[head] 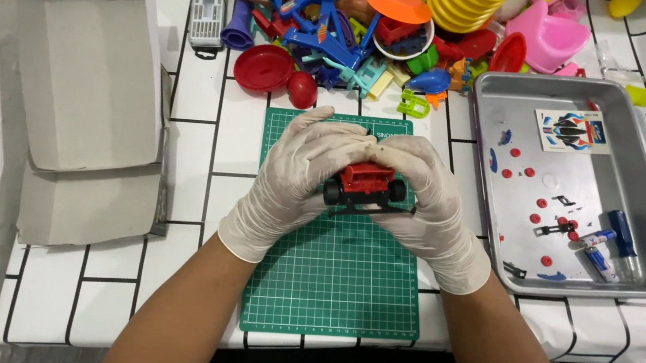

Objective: Installing a motor, gears, and batteries into a toy car chassis and then attaching the body shell.

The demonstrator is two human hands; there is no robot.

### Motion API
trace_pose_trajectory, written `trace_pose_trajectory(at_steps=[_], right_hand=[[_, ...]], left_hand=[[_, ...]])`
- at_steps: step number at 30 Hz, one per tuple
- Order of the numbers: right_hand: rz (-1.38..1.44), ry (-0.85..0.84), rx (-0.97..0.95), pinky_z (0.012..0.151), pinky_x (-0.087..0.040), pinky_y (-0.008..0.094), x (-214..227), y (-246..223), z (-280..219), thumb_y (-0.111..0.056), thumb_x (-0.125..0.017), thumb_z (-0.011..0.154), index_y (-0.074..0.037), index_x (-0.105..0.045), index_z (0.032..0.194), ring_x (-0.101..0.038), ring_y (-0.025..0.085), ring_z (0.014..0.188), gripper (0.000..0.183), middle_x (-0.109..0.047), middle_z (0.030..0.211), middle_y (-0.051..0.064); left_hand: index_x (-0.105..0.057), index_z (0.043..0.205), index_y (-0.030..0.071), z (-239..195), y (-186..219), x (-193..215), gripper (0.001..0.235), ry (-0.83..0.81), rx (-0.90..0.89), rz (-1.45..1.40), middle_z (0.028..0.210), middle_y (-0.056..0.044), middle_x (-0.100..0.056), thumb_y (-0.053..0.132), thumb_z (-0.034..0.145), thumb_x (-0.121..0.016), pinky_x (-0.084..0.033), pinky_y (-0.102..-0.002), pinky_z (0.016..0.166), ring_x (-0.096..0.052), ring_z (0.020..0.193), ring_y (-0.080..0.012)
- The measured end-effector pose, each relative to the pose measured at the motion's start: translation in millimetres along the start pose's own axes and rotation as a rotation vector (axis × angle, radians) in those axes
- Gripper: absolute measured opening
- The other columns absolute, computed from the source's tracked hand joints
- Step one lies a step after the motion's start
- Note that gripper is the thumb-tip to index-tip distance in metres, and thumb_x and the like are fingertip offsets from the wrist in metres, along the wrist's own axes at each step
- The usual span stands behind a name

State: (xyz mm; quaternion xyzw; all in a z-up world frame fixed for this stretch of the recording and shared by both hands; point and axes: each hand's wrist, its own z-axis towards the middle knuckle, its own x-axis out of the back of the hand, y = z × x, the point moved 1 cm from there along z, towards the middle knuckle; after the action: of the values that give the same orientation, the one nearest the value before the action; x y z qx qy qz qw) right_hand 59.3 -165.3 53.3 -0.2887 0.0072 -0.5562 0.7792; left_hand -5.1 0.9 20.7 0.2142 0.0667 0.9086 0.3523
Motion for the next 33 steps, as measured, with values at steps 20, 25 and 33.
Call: trace_pose_trajectory(at_steps=[20,25,33], right_hand=[[-0.938,-0.401,-1.051,0.097,-0.046,0.046,236,70,-88,-0.017,-0.063,0.093,-0.010,-0.078,0.119,-0.062,0.036,0.110,0.031,-0.068,0.117,0.016],[-0.902,-0.391,-1.216,0.074,-0.054,0.045,227,83,-88,-0.012,-0.063,0.090,-0.016,-0.078,0.115,-0.066,0.033,0.075,0.029,-0.066,0.113,0.011],[-0.780,-0.311,-1.220,0.057,-0.055,0.039,229,89,-94,0.000,-0.052,0.085,-0.006,-0.078,0.099,-0.063,0.028,0.066,0.030,-0.070,0.087,0.015]], left_hand=[[-0.058,0.129,0.007,11,18,13,0.028,-0.136,-0.047,0.074,0.118,-0.010,-0.072,0.013,0.104,-0.070,-0.044,-0.057,0.115,-0.071,0.115,-0.0335],[-0.058,0.129,0.007,11,19,15,0.029,-0.125,-0.034,0.059,0.119,-0.010,-0.072,0.013,0.104,-0.070,-0.043,-0.057,0.115,-0.071,0.114,-0.0337],[-0.059,0.129,0.008,10,18,16,0.026,-0.126,-0.008,0.050,0.120,-0.010,-0.072,0.014,0.105,-0.065,-0.042,-0.056,0.116,-0.071,0.114,-0.0320]])
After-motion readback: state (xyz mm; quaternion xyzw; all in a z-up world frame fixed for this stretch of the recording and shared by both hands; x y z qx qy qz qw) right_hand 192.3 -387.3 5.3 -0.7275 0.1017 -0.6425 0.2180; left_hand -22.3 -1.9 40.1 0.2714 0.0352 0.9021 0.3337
